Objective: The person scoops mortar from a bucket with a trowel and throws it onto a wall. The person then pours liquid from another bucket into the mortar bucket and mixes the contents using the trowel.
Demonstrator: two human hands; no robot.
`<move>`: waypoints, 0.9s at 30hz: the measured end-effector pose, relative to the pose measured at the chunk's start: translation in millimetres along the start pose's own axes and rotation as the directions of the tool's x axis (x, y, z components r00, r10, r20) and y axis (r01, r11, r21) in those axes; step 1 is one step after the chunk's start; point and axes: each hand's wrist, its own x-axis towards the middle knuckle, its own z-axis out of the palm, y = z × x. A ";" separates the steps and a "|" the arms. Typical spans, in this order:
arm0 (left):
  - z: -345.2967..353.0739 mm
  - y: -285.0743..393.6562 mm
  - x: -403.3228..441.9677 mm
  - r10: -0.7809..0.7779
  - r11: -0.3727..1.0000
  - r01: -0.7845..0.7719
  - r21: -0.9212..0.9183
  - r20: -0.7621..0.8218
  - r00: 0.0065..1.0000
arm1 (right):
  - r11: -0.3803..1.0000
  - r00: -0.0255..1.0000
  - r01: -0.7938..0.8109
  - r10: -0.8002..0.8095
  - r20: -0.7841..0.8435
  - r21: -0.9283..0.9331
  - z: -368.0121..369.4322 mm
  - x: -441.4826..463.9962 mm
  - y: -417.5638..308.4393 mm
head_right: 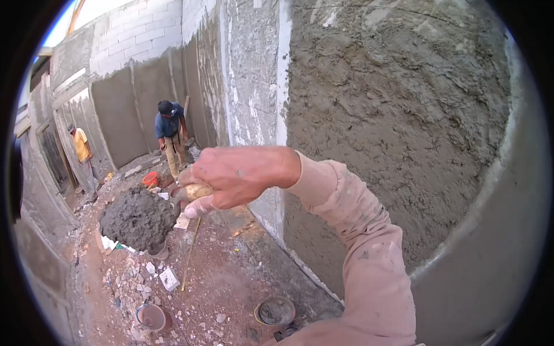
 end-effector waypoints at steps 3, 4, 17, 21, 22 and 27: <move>18.1 35.1 10.3 0.008 1.000 -0.008 -0.001 -0.003 1.000 | 0.987 0.988 0.153 -0.152 0.022 -0.046 -66.7 18.8 16.2; 24.5 46.3 14.2 0.004 1.000 -0.004 -0.004 -0.006 1.000 | 0.997 0.998 -0.015 0.009 0.066 0.077 -90.9 14.1 10.4; 67.2 132.3 31.1 -0.103 0.993 0.099 -0.069 -0.068 0.992 | 0.795 0.249 -0.151 0.606 -0.756 0.588 -290.4 -128.8 363.4; 66.4 105.3 29.4 -0.163 0.982 0.155 -0.110 -0.070 0.984 | 0.940 0.199 0.051 0.321 -0.926 0.336 -210.8 -184.9 275.7; 62.8 88.7 19.4 -0.186 0.976 0.175 -0.132 -0.077 0.980 | 0.947 0.204 0.036 0.306 -0.930 0.320 -169.7 -185.9 259.9; 22.1 -28.0 -92.0 -0.329 0.901 0.274 -0.336 -0.118 0.937 | 0.594 0.260 0.055 0.767 -0.586 0.802 157.5 -184.9 273.2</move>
